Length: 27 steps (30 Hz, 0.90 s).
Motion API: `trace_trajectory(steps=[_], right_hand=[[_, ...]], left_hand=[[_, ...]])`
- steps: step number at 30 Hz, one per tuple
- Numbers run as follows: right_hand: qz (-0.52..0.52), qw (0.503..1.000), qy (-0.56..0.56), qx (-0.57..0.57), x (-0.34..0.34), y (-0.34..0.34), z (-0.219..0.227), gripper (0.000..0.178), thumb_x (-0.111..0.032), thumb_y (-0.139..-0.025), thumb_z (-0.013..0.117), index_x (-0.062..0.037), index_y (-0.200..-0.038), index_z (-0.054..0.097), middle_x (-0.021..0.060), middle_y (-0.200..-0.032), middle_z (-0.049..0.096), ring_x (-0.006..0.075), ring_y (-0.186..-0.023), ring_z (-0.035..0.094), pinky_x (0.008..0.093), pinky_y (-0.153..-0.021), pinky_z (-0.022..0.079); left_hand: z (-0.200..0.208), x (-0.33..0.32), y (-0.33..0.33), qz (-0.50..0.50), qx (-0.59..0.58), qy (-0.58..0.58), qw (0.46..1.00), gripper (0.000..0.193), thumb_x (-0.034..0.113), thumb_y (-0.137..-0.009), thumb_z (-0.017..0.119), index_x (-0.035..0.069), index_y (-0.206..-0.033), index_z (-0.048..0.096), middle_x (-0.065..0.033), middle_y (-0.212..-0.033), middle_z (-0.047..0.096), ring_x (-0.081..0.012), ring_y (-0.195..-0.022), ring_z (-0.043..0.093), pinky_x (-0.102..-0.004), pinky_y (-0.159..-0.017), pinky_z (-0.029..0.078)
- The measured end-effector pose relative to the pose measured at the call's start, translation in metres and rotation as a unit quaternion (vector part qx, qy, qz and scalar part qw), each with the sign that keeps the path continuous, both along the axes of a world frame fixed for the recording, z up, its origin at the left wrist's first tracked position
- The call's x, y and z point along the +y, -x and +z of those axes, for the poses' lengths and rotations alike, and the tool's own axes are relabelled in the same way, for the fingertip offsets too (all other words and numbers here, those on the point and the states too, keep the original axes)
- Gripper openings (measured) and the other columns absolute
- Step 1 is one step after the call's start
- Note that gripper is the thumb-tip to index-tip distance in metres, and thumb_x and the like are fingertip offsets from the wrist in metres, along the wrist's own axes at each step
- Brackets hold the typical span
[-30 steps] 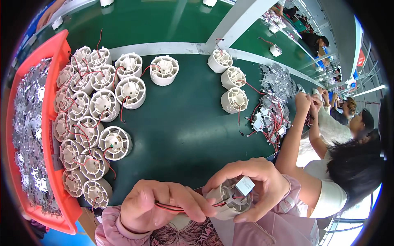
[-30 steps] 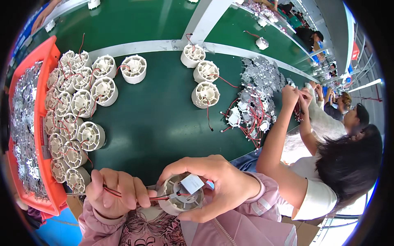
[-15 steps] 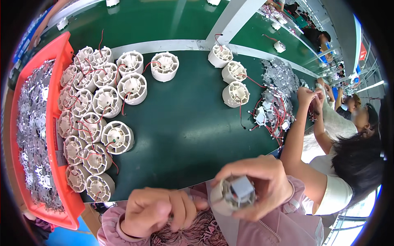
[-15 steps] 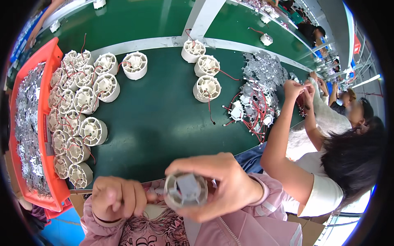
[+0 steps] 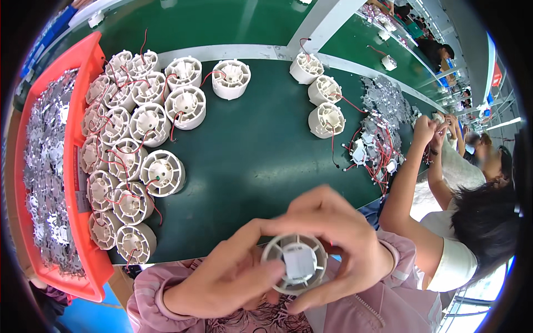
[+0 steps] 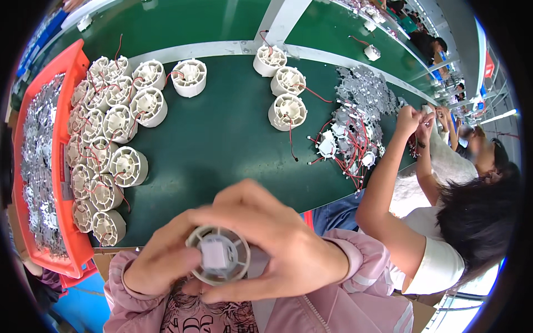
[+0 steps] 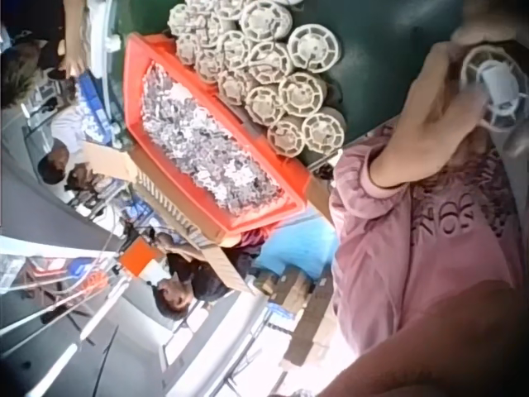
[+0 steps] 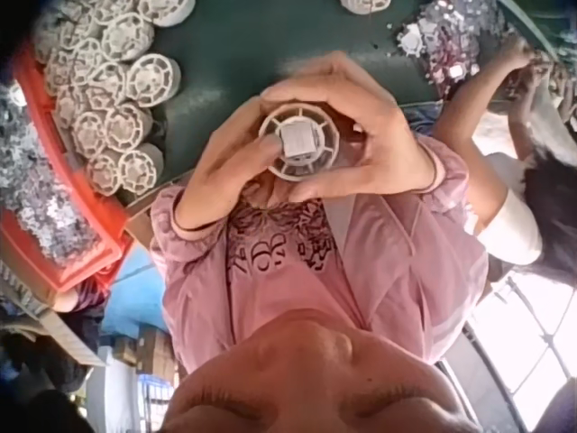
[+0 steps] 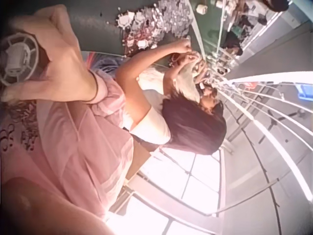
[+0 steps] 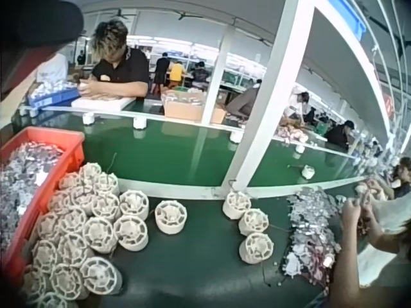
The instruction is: The person picks up a metal plate and a plastic housing, fits the plate into the housing by hand, and places the assembled unit on the table, repeating the process for a second unit.
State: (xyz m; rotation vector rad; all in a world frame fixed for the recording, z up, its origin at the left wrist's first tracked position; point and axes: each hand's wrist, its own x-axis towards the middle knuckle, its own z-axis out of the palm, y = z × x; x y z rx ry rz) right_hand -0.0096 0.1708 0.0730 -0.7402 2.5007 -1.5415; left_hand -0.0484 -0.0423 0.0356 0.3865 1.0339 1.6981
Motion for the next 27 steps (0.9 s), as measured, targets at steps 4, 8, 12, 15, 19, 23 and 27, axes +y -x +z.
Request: trace_trajectory(steps=[4, 8, 12, 15, 19, 23, 27], right_hand=[[-0.121, 0.871, 0.310, -0.361, -0.010, -0.007, -0.010, 0.086, -0.020, -0.077, 0.075, -0.0005, -0.146, 0.026, 0.0207, -0.132, 0.046, 0.0321, -0.087, 0.068, 0.0263, -0.057, 0.054], [-0.033, 0.726, 0.392, -0.565, -0.009, -0.003, -0.001, 0.086, -0.015, -0.083, 0.062, -0.0025, -0.150, 0.008, 0.0211, -0.126, 0.050, 0.0343, -0.084, 0.068, 0.0261, -0.045, 0.054], [-0.041, 0.709, 0.409, -0.573, -0.012, -0.001, -0.001, 0.084, -0.012, -0.083, 0.059, -0.0019, -0.149, 0.009, 0.0224, -0.126, 0.049, 0.0355, -0.083, 0.068, 0.0255, -0.037, 0.052], [-0.029, 0.695, 0.440, -0.567, -0.007, -0.008, -0.016, 0.083, -0.009, -0.082, 0.058, -0.0017, -0.149, 0.009, 0.0226, -0.126, 0.050, 0.0340, -0.079, 0.068, 0.0263, -0.038, 0.052], [-0.048, 0.710, 0.444, -0.544, -0.008, -0.008, -0.018, 0.079, -0.007, -0.079, 0.060, -0.0001, -0.147, 0.019, 0.0220, -0.124, 0.051, 0.0310, -0.073, 0.067, 0.0275, -0.041, 0.052], [-0.001, 0.970, 0.184, -0.157, 0.000, 0.007, -0.026, 0.071, -0.005, -0.073, 0.066, 0.0022, -0.138, 0.038, 0.0202, -0.121, 0.053, 0.0273, -0.072, 0.066, 0.0302, -0.049, 0.053], [0.044, 0.991, -0.114, 0.051, -0.008, 0.018, 0.008, 0.063, -0.005, -0.066, 0.072, 0.0041, -0.125, 0.053, 0.0175, -0.119, 0.055, 0.0254, -0.077, 0.065, 0.0324, -0.059, 0.054]], left_hand=[[-0.007, -0.002, 0.000, 0.025, -0.135, -0.069, 0.988, 0.042, 0.026, -0.099, 0.046, 0.000, -0.131, 0.037, -0.0100, -0.099, 0.061, -0.0088, -0.073, 0.061, -0.0204, -0.050, 0.042], [-0.010, 0.000, -0.005, 0.056, -0.147, -0.094, 0.983, 0.041, 0.024, -0.099, 0.045, 0.000, -0.131, 0.036, -0.0103, -0.100, 0.061, -0.0114, -0.078, 0.063, -0.0204, -0.051, 0.043], [-0.009, 0.005, -0.009, 0.086, -0.137, -0.122, 0.979, 0.039, 0.021, -0.099, 0.043, -0.001, -0.131, 0.036, -0.0113, -0.103, 0.061, -0.0136, -0.083, 0.065, -0.0221, -0.054, 0.047], [-0.008, 0.008, -0.015, 0.105, -0.135, -0.115, 0.979, 0.037, 0.018, -0.100, 0.042, -0.001, -0.131, 0.036, -0.0126, -0.106, 0.060, -0.0154, -0.087, 0.065, -0.0240, -0.057, 0.049], [-0.007, 0.009, -0.017, 0.135, -0.165, -0.088, 0.973, 0.039, 0.015, -0.100, 0.040, -0.002, -0.133, 0.032, -0.0144, -0.114, 0.056, -0.0179, -0.090, 0.065, -0.0269, -0.062, 0.051], [-0.013, 0.007, -0.010, 0.103, 0.074, -0.019, 0.992, 0.040, 0.016, -0.099, 0.044, -0.003, -0.133, 0.035, -0.0135, -0.110, 0.059, -0.0173, -0.081, 0.065, -0.0274, -0.061, 0.051], [-0.016, 0.005, -0.017, 0.183, 0.290, 0.099, 0.934, 0.045, 0.024, -0.096, 0.045, -0.004, -0.131, 0.040, -0.0127, -0.106, 0.061, -0.0177, -0.089, 0.063, -0.0273, -0.073, 0.051]])
